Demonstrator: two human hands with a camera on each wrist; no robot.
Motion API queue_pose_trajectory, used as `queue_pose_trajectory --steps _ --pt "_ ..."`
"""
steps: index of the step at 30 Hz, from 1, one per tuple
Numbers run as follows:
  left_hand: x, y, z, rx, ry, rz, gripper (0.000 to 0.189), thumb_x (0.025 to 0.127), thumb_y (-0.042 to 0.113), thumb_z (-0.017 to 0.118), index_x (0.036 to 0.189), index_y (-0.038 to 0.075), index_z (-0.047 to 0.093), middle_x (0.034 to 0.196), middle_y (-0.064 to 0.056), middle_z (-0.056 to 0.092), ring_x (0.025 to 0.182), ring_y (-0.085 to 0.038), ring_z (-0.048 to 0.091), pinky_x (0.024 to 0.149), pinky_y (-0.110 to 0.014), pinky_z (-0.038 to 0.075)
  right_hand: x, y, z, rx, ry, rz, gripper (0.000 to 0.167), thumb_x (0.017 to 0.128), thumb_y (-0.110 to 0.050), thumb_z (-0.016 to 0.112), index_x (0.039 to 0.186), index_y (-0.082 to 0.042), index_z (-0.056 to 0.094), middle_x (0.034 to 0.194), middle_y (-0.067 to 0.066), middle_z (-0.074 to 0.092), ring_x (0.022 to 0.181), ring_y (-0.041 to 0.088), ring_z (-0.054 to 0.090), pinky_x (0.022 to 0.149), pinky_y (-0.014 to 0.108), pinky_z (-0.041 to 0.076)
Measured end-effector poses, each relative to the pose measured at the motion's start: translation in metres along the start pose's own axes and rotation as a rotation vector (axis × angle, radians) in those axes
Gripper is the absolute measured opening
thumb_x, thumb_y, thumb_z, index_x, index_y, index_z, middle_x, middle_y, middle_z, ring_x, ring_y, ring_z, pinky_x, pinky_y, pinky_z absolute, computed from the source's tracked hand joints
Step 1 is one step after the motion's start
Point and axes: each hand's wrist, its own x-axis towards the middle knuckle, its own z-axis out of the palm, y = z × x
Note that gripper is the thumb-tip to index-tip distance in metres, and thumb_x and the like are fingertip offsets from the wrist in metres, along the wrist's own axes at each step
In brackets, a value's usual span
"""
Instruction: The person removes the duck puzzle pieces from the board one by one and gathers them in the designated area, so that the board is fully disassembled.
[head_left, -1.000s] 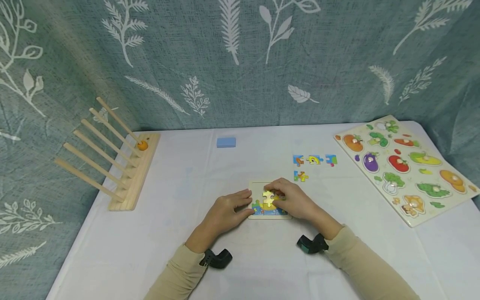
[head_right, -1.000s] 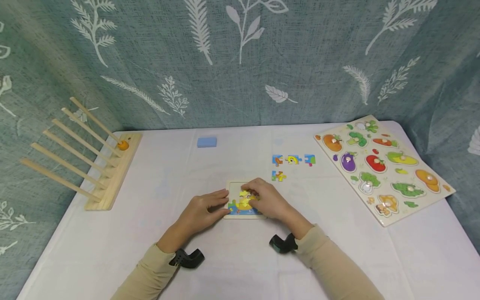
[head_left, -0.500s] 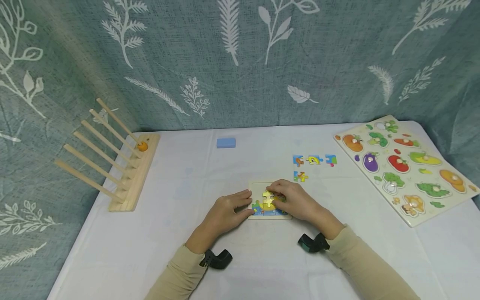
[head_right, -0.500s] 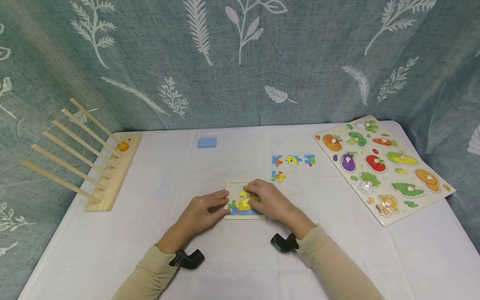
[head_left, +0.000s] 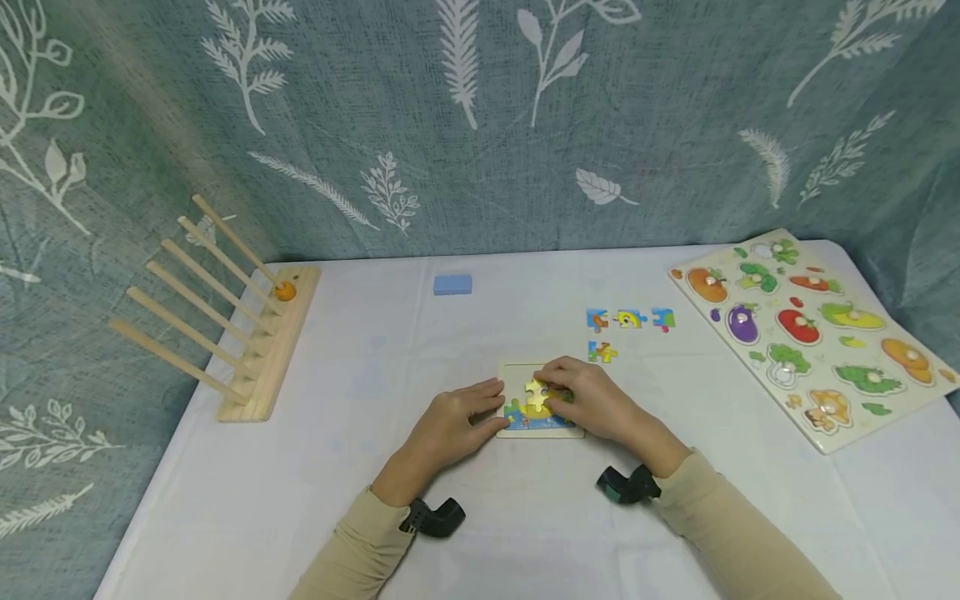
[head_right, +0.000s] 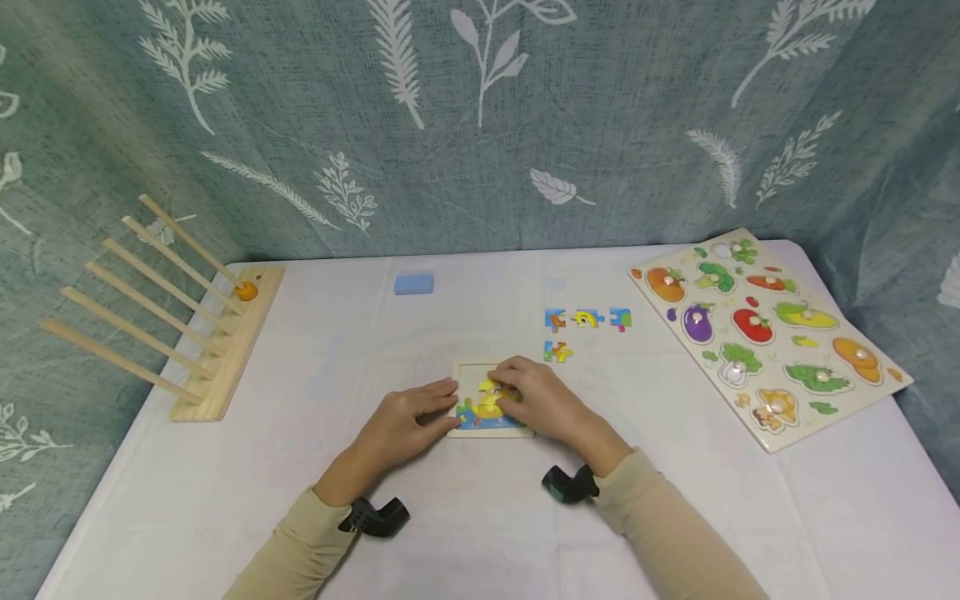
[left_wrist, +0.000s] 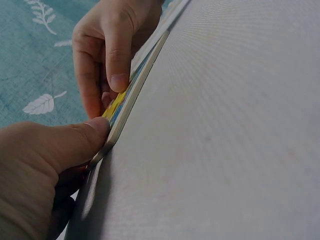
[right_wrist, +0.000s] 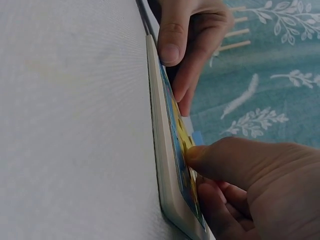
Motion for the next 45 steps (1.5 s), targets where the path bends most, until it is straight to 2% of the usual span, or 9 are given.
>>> queue_pose_trajectory --steps 6,12,15,23,31,39,45 --pt "-0.0008 0.0000 0.0003 0.005 0.007 0.008 0.032 0.079 0.019 0.077 0.105 0.000 0.073 0.117 -0.011 0.067 0.113 -0.021 0.063 0.091 -0.033 0.054 0.0007 -0.0010 0.0003 0.008 -0.013 0.005 0.039 0.087 -0.011 0.066 0.125 -0.003 0.061 0.121 0.008 0.060 0.099 0.016 0.061 0.084 0.034 0.055" --pt "-0.0015 -0.0007 0.0011 0.007 0.009 0.008 0.032 0.080 0.020 0.077 0.105 0.001 0.073 0.117 -0.010 0.067 0.113 -0.020 0.063 0.092 -0.033 0.054 0.0003 -0.0045 0.0002 0.009 -0.073 0.020 0.051 0.086 -0.018 0.070 0.132 -0.002 0.054 0.125 0.011 0.053 0.106 0.020 0.056 0.089 0.038 0.051" --pt "-0.0017 -0.0005 0.0011 0.006 0.010 0.011 0.032 0.080 0.020 0.077 0.105 0.001 0.073 0.117 -0.011 0.067 0.113 -0.020 0.063 0.092 -0.033 0.054 0.0005 -0.0055 0.0005 0.020 -0.083 0.035 0.053 0.085 -0.019 0.072 0.132 -0.002 0.054 0.125 0.010 0.051 0.105 0.020 0.055 0.090 0.039 0.050" --pt "-0.0011 -0.0008 0.0014 0.007 0.020 0.026 0.033 0.079 0.020 0.077 0.105 0.000 0.073 0.117 -0.012 0.067 0.113 -0.022 0.063 0.091 -0.034 0.055 0.0001 -0.0037 0.0009 0.116 -0.068 0.033 0.051 0.084 -0.014 0.073 0.129 -0.007 0.050 0.120 0.006 0.054 0.098 0.015 0.052 0.087 0.035 0.049" --pt "-0.0001 -0.0017 0.0019 0.020 0.015 0.030 0.031 0.080 0.020 0.077 0.104 0.000 0.073 0.116 -0.012 0.067 0.112 -0.020 0.063 0.091 -0.032 0.054 0.0015 -0.0011 -0.0001 0.140 -0.072 0.058 0.047 0.088 -0.011 0.068 0.133 -0.007 0.055 0.117 0.003 0.056 0.092 0.011 0.051 0.081 0.030 0.049" --pt "0.0006 -0.0002 0.0010 0.013 0.012 0.017 0.031 0.080 0.019 0.077 0.104 0.000 0.073 0.116 -0.012 0.067 0.113 -0.020 0.063 0.091 -0.033 0.054 0.0015 0.0005 0.0000 0.199 -0.049 0.091 0.042 0.088 -0.009 0.067 0.128 -0.005 0.056 0.121 0.008 0.060 0.105 0.020 0.061 0.091 0.036 0.053" --pt "0.0001 0.0008 0.0004 0.007 0.011 0.015 0.032 0.079 0.019 0.078 0.104 0.000 0.073 0.117 -0.012 0.067 0.113 -0.021 0.063 0.091 -0.033 0.054 0.0015 -0.0024 0.0010 0.171 -0.026 0.131 0.037 0.088 -0.007 0.065 0.125 -0.004 0.058 0.118 0.009 0.062 0.104 0.020 0.063 0.089 0.034 0.054"
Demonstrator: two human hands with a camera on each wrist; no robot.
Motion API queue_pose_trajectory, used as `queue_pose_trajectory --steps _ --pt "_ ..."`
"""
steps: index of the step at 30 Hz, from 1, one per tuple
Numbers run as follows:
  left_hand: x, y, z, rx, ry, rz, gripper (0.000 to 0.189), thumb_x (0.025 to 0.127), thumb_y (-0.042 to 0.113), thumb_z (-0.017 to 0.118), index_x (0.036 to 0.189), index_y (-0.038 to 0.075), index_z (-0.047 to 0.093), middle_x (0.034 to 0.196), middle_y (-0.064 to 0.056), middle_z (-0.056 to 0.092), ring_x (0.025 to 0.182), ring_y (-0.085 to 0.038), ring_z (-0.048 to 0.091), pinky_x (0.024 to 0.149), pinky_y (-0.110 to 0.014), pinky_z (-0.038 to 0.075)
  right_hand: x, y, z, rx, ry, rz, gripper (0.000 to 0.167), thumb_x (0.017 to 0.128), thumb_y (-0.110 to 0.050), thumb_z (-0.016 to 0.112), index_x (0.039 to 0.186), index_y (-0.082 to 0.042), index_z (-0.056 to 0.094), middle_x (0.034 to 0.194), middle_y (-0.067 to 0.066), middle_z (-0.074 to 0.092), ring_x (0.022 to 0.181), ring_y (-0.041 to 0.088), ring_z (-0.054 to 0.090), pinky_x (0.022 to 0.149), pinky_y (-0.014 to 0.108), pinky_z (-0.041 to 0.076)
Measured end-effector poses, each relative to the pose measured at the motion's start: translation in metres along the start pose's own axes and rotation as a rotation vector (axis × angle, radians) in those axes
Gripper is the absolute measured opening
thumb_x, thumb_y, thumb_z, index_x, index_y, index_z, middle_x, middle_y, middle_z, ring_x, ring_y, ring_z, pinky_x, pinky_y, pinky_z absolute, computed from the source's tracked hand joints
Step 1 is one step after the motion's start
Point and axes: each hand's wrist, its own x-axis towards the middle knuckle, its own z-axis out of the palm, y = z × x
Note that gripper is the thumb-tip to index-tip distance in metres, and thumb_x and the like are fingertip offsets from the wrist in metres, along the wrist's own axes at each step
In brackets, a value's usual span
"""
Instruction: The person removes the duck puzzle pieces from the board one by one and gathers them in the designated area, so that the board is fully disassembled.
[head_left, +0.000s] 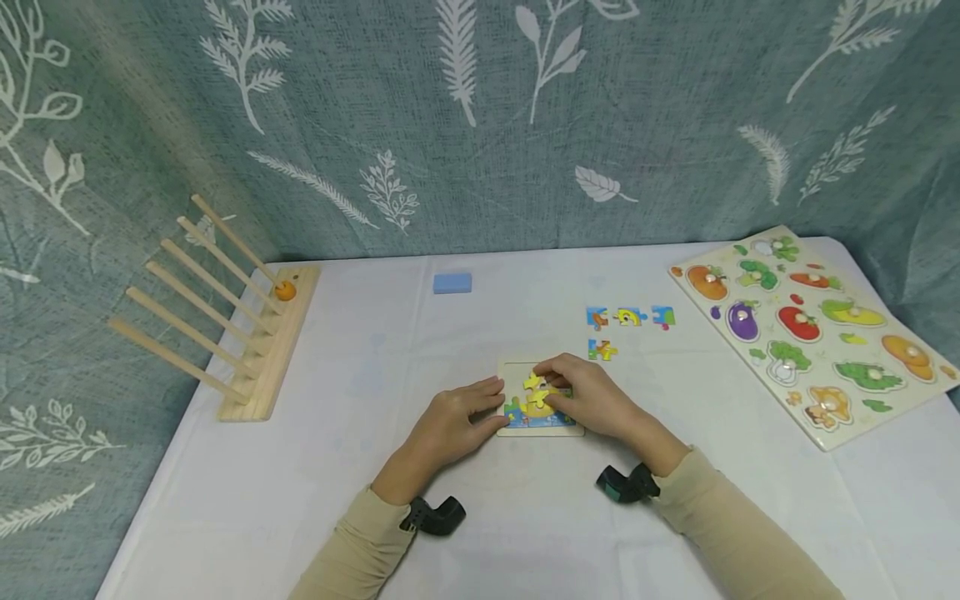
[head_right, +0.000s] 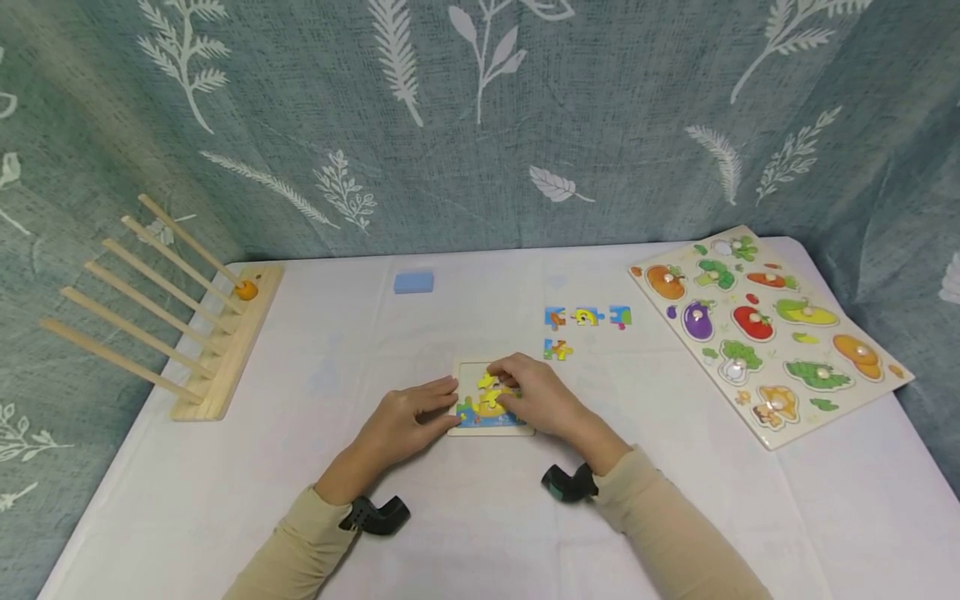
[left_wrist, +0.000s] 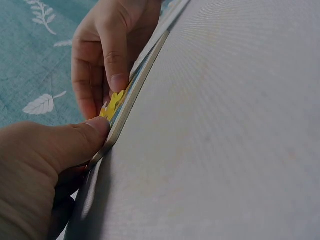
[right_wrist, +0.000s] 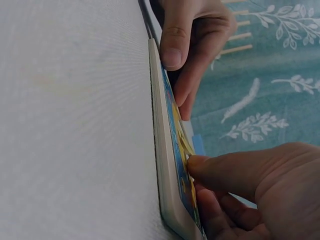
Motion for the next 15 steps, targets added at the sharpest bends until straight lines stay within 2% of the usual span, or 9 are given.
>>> queue_pose_trajectory --steps 8,12,15 --pt "-0.001 -0.001 -0.001 -0.011 0.009 0.005 0.033 0.078 0.019 0.078 0.104 -0.001 0.073 0.117 -0.013 0.067 0.113 -0.023 0.063 0.091 -0.034 0.054 0.001 -0.007 -0.002 -0.071 0.039 -0.023 0.035 0.090 -0.008 0.063 0.124 -0.003 0.060 0.114 0.008 0.063 0.098 0.018 0.064 0.084 0.032 0.056" --pt "-0.001 -0.002 0.000 -0.005 0.014 0.018 0.032 0.078 0.018 0.078 0.104 -0.001 0.073 0.116 -0.013 0.067 0.112 -0.022 0.063 0.090 -0.033 0.055 0.001 -0.008 -0.006 -0.092 0.083 -0.040 0.036 0.089 -0.007 0.065 0.125 -0.003 0.060 0.114 0.008 0.064 0.096 0.017 0.063 0.083 0.033 0.056" --pt "-0.001 -0.003 0.001 0.001 0.018 0.028 0.032 0.078 0.019 0.079 0.103 -0.001 0.073 0.115 -0.013 0.067 0.112 -0.022 0.063 0.090 -0.033 0.055 -0.001 -0.006 -0.013 -0.077 0.126 -0.021 0.036 0.088 -0.007 0.066 0.123 -0.003 0.062 0.116 0.009 0.064 0.099 0.019 0.064 0.085 0.035 0.056"
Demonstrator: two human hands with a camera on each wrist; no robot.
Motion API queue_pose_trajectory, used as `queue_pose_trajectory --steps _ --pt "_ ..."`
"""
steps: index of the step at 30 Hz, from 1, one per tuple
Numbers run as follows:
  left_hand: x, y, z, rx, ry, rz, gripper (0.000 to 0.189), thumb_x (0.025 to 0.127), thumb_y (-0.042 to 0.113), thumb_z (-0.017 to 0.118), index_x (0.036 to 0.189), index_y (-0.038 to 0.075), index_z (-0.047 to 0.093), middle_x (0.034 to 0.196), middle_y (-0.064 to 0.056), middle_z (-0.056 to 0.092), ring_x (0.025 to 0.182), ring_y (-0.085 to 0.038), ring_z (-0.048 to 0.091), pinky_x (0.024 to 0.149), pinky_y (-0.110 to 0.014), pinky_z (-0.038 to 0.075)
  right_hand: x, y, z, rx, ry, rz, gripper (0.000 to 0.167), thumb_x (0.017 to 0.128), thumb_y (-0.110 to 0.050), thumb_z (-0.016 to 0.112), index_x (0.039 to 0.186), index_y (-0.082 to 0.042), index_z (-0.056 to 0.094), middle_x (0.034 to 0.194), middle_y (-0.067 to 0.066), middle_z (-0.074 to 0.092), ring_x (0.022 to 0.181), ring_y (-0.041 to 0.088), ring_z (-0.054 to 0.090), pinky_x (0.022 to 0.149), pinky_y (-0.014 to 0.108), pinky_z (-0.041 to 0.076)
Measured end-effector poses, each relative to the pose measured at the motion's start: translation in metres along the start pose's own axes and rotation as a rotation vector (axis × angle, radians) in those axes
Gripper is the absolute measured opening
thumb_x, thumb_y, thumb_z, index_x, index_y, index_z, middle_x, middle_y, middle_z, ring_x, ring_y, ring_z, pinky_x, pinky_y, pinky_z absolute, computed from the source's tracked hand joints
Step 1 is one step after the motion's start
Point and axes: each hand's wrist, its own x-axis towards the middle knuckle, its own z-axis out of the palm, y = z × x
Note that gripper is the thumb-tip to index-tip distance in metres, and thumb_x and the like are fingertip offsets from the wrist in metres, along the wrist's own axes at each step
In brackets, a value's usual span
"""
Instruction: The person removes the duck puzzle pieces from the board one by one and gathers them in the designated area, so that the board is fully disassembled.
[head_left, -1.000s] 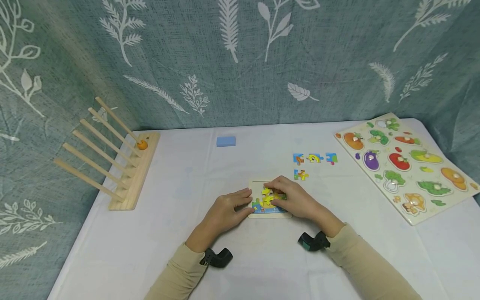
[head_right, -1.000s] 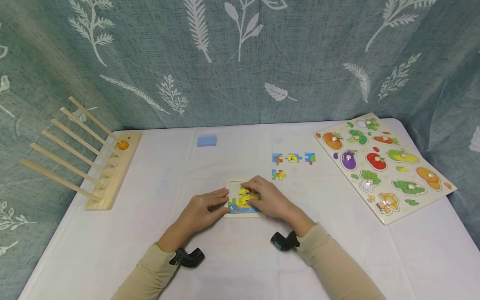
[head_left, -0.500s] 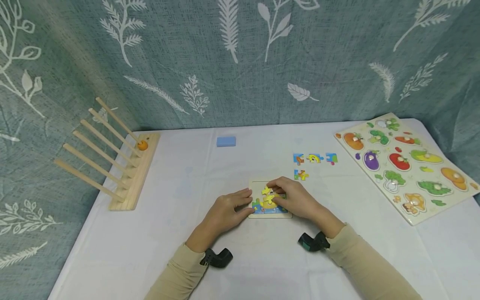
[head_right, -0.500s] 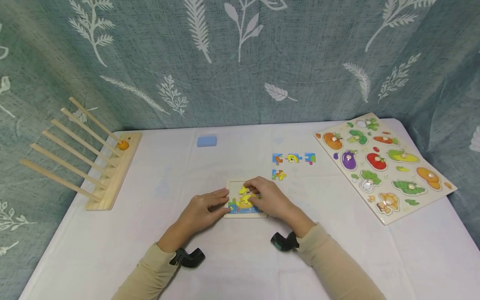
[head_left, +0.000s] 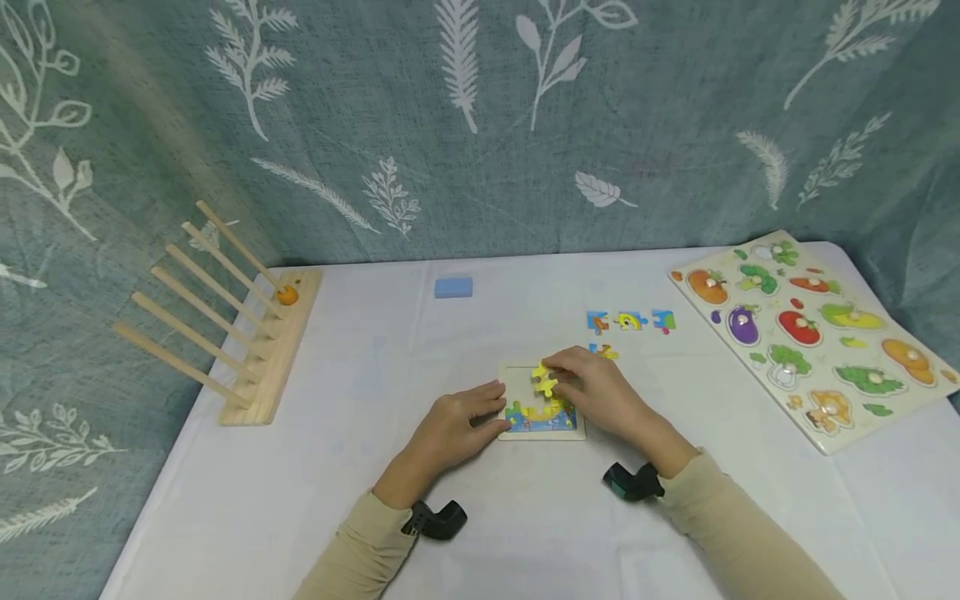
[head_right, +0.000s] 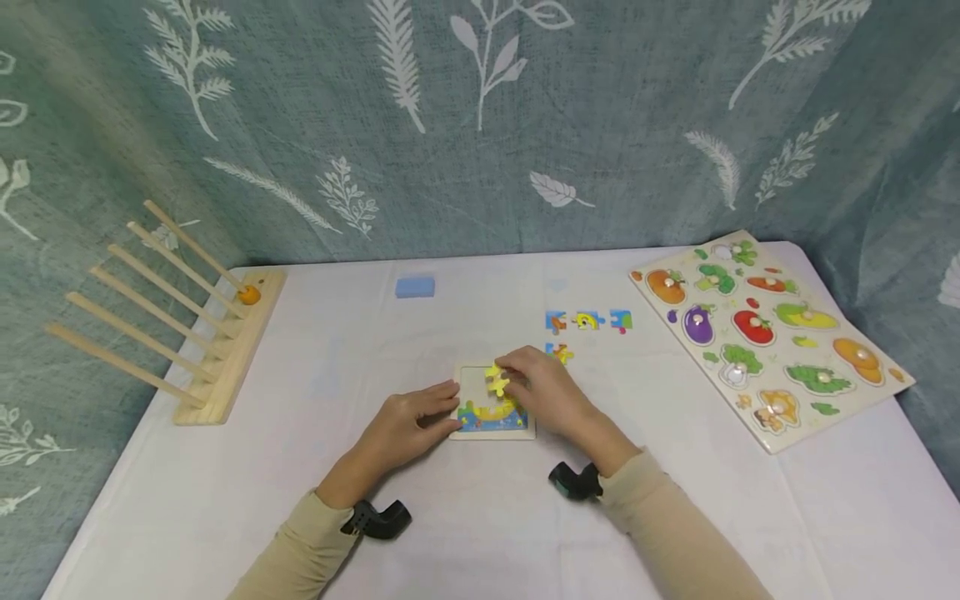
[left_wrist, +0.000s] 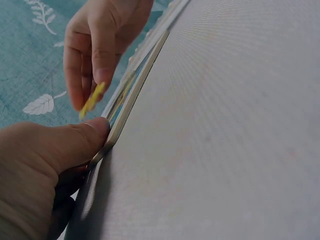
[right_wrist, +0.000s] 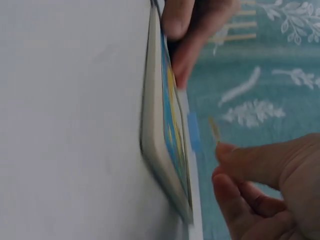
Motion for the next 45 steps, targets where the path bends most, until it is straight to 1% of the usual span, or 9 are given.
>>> queue_pose_trajectory --steps 5,12,16,23,29,36,41,43,45 --pt "0.000 0.002 0.001 -0.011 0.004 -0.005 0.032 0.077 0.018 0.079 0.102 0.000 0.073 0.114 -0.013 0.068 0.111 -0.022 0.064 0.091 -0.033 0.054 -0.006 0.013 -0.018 0.000 0.069 0.062 0.034 0.087 -0.005 0.066 0.121 -0.002 0.062 0.118 0.010 0.063 0.101 0.021 0.064 0.087 0.037 0.055" --pt "-0.001 0.002 0.001 -0.002 0.013 0.004 0.033 0.076 0.019 0.080 0.102 -0.001 0.073 0.113 -0.013 0.068 0.111 -0.022 0.064 0.090 -0.034 0.055 -0.023 0.046 -0.048 -0.049 0.153 0.145 0.034 0.087 -0.003 0.065 0.121 0.000 0.062 0.119 0.017 0.061 0.102 0.031 0.063 0.089 0.045 0.054" --pt "-0.002 0.000 0.001 -0.002 0.017 0.011 0.033 0.076 0.019 0.080 0.102 -0.001 0.073 0.113 -0.013 0.068 0.111 -0.022 0.064 0.090 -0.034 0.055 -0.030 0.062 -0.058 -0.055 0.176 0.190 0.034 0.088 -0.003 0.064 0.122 0.001 0.061 0.121 0.021 0.060 0.104 0.034 0.063 0.089 0.047 0.053" --pt "-0.003 -0.001 0.002 -0.005 0.026 0.016 0.032 0.076 0.018 0.080 0.101 -0.001 0.073 0.113 -0.013 0.068 0.110 -0.023 0.064 0.089 -0.033 0.055 -0.032 0.073 -0.059 -0.049 0.158 0.229 0.033 0.089 -0.002 0.062 0.122 0.002 0.061 0.125 0.020 0.058 0.106 0.034 0.062 0.090 0.045 0.053" --pt "-0.001 0.000 0.002 -0.005 0.017 0.009 0.032 0.077 0.018 0.079 0.102 -0.001 0.073 0.113 -0.013 0.068 0.111 -0.022 0.064 0.088 -0.032 0.055 -0.033 0.078 -0.056 -0.070 0.191 0.204 0.031 0.088 -0.001 0.063 0.119 0.003 0.062 0.123 0.020 0.059 0.106 0.034 0.062 0.091 0.047 0.052" --pt "-0.001 0.000 0.002 -0.007 0.012 0.011 0.032 0.077 0.018 0.079 0.102 -0.002 0.073 0.113 -0.014 0.068 0.111 -0.023 0.064 0.088 -0.032 0.056 -0.033 0.078 -0.056 -0.089 0.178 0.210 0.031 0.090 -0.004 0.061 0.120 0.003 0.062 0.125 0.021 0.055 0.114 0.038 0.055 0.098 0.052 0.045" --pt "-0.001 -0.001 0.002 -0.009 0.006 0.016 0.032 0.078 0.017 0.078 0.103 -0.002 0.073 0.115 -0.014 0.067 0.112 -0.024 0.063 0.087 -0.032 0.056 -0.032 0.077 -0.057 -0.060 0.175 0.245 0.036 0.089 -0.005 0.062 0.125 0.001 0.058 0.126 0.020 0.053 0.115 0.037 0.055 0.098 0.051 0.047" --pt "-0.001 -0.002 0.002 -0.010 0.006 0.016 0.032 0.078 0.018 0.078 0.104 -0.001 0.073 0.115 -0.014 0.067 0.112 -0.023 0.063 0.087 -0.032 0.056 -0.032 0.074 -0.057 -0.039 0.185 0.244 0.038 0.089 -0.005 0.062 0.126 0.000 0.057 0.126 0.019 0.053 0.115 0.036 0.055 0.098 0.049 0.047" --pt "-0.002 -0.001 0.002 -0.011 0.009 0.015 0.033 0.078 0.019 0.078 0.104 -0.001 0.073 0.115 -0.014 0.067 0.112 -0.023 0.063 0.088 -0.032 0.055 -0.031 0.071 -0.056 -0.025 0.192 0.220 0.038 0.088 -0.005 0.063 0.125 0.001 0.057 0.126 0.019 0.054 0.115 0.036 0.055 0.098 0.049 0.047"
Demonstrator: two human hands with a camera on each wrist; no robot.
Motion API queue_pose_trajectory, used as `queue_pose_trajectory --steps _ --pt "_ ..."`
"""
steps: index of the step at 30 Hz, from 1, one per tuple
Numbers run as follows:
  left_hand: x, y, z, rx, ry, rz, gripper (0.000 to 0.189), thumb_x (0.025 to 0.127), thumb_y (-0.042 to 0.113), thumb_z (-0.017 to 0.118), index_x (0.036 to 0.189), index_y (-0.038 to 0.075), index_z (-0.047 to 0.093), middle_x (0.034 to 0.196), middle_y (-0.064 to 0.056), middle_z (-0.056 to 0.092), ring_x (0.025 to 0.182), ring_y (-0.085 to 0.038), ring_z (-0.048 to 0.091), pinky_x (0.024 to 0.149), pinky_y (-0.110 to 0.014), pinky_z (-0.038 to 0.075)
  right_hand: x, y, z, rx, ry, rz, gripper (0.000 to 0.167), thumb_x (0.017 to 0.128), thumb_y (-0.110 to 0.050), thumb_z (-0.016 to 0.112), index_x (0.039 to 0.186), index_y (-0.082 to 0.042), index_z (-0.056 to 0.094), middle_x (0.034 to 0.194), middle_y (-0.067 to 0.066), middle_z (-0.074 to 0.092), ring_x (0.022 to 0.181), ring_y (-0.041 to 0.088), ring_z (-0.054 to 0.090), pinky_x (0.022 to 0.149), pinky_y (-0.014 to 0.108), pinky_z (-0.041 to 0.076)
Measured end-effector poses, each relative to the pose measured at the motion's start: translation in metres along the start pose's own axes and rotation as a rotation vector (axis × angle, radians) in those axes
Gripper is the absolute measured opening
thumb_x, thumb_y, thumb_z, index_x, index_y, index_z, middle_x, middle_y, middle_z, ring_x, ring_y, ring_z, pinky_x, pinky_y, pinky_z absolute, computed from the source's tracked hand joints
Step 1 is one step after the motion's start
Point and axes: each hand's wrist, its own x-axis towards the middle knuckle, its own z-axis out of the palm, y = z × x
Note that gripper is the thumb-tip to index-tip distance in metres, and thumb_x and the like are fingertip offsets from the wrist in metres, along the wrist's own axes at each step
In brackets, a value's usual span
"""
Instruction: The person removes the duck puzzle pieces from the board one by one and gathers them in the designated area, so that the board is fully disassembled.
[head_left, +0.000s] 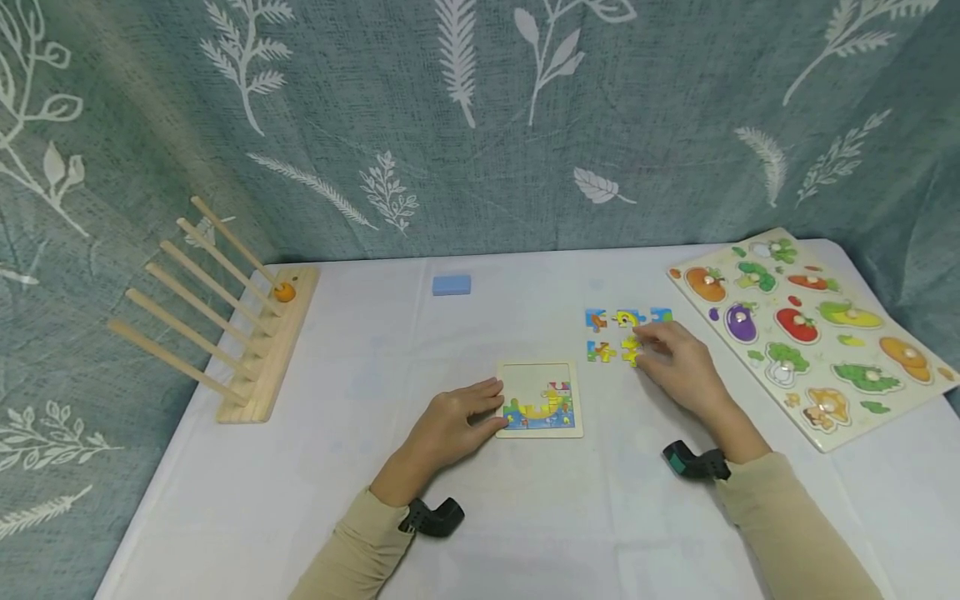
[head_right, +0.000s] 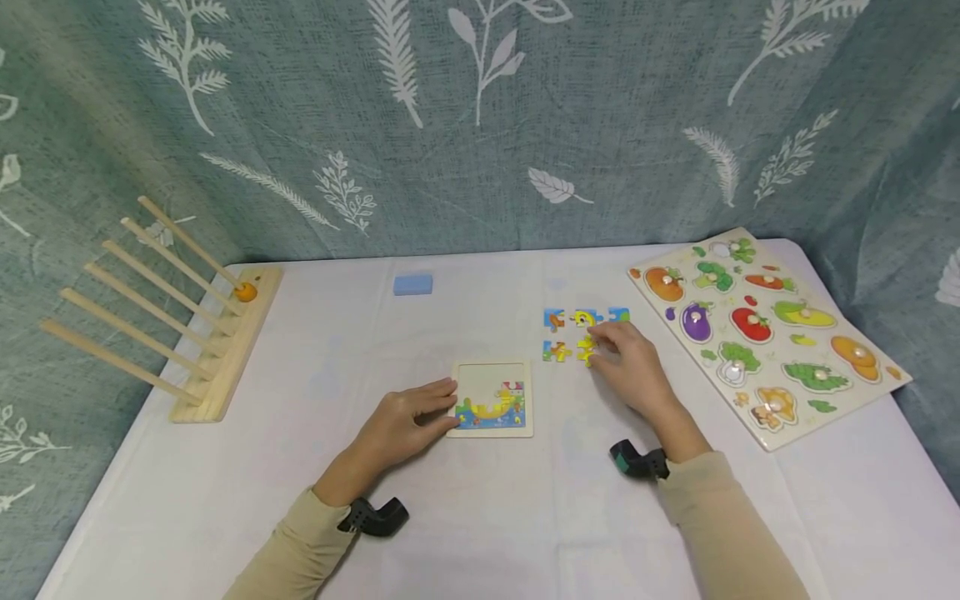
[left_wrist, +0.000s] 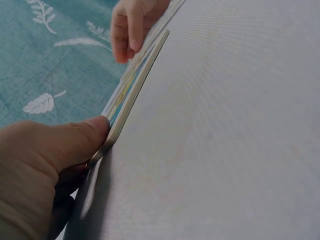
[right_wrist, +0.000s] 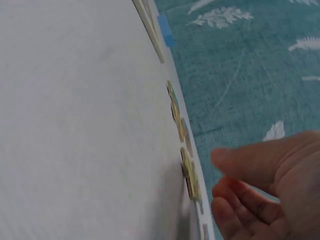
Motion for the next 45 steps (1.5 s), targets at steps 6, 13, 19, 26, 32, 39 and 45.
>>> queue_pose_trajectory --steps 6,13,19,26,32,39,45 --pt "0.000 0.000 0.000 0.013 0.014 0.003 0.032 0.077 0.019 0.079 0.102 0.000 0.073 0.114 -0.013 0.068 0.111 -0.022 0.064 0.091 -0.034 0.054 -0.002 -0.021 0.008 0.045 -0.052 -0.054 0.041 0.087 -0.009 0.068 0.126 -0.002 0.057 0.127 0.015 0.056 0.114 0.033 0.058 0.098 0.047 0.047" --pt "0.001 0.001 0.000 0.014 0.025 0.005 0.032 0.076 0.019 0.080 0.101 0.000 0.074 0.113 -0.013 0.068 0.111 -0.023 0.064 0.091 -0.033 0.054 -0.010 -0.042 0.028 0.146 -0.152 -0.131 0.039 0.085 -0.009 0.070 0.123 -0.003 0.061 0.124 0.011 0.060 0.111 0.026 0.062 0.096 0.038 0.051" --pt "0.000 0.001 0.000 0.006 0.013 -0.010 0.032 0.077 0.019 0.079 0.102 0.000 0.074 0.114 -0.012 0.068 0.111 -0.023 0.064 0.092 -0.034 0.054 -0.014 -0.050 0.046 0.204 -0.230 -0.164 0.039 0.085 -0.009 0.071 0.122 -0.004 0.061 0.122 0.008 0.062 0.110 0.023 0.063 0.094 0.033 0.053" --pt "0.000 0.001 0.000 -0.003 0.010 -0.012 0.032 0.077 0.020 0.079 0.103 0.001 0.074 0.115 -0.012 0.068 0.112 -0.022 0.063 0.093 -0.034 0.054 -0.013 -0.055 0.055 0.079 -0.257 -0.237 0.041 0.083 -0.012 0.073 0.122 -0.008 0.062 0.123 0.006 0.060 0.117 0.025 0.056 0.100 0.043 0.046" --pt "0.000 0.000 -0.001 -0.003 0.004 -0.013 0.031 0.078 0.020 0.078 0.103 0.002 0.074 0.115 -0.011 0.068 0.112 -0.021 0.063 0.093 -0.033 0.053 -0.011 -0.058 0.058 -0.011 -0.299 -0.273 0.042 0.084 -0.012 0.071 0.124 -0.005 0.061 0.124 0.008 0.054 0.116 0.027 0.053 0.100 0.046 0.045" --pt "0.001 0.000 0.000 -0.007 -0.007 -0.027 0.031 0.079 0.020 0.078 0.104 0.002 0.073 0.116 -0.011 0.067 0.112 -0.020 0.063 0.093 -0.033 0.053 -0.011 -0.060 0.058 -0.008 -0.319 -0.257 0.037 0.084 -0.011 0.070 0.119 -0.003 0.063 0.123 0.008 0.053 0.116 0.026 0.051 0.100 0.046 0.044" --pt "0.001 -0.001 0.000 -0.003 0.006 -0.015 0.031 0.077 0.020 0.079 0.103 0.002 0.074 0.115 -0.011 0.068 0.112 -0.021 0.063 0.092 -0.034 0.054 -0.012 -0.058 0.059 0.032 -0.315 -0.263 0.036 0.083 -0.010 0.072 0.117 -0.006 0.061 0.126 0.009 0.051 0.121 0.027 0.047 0.104 0.048 0.041"
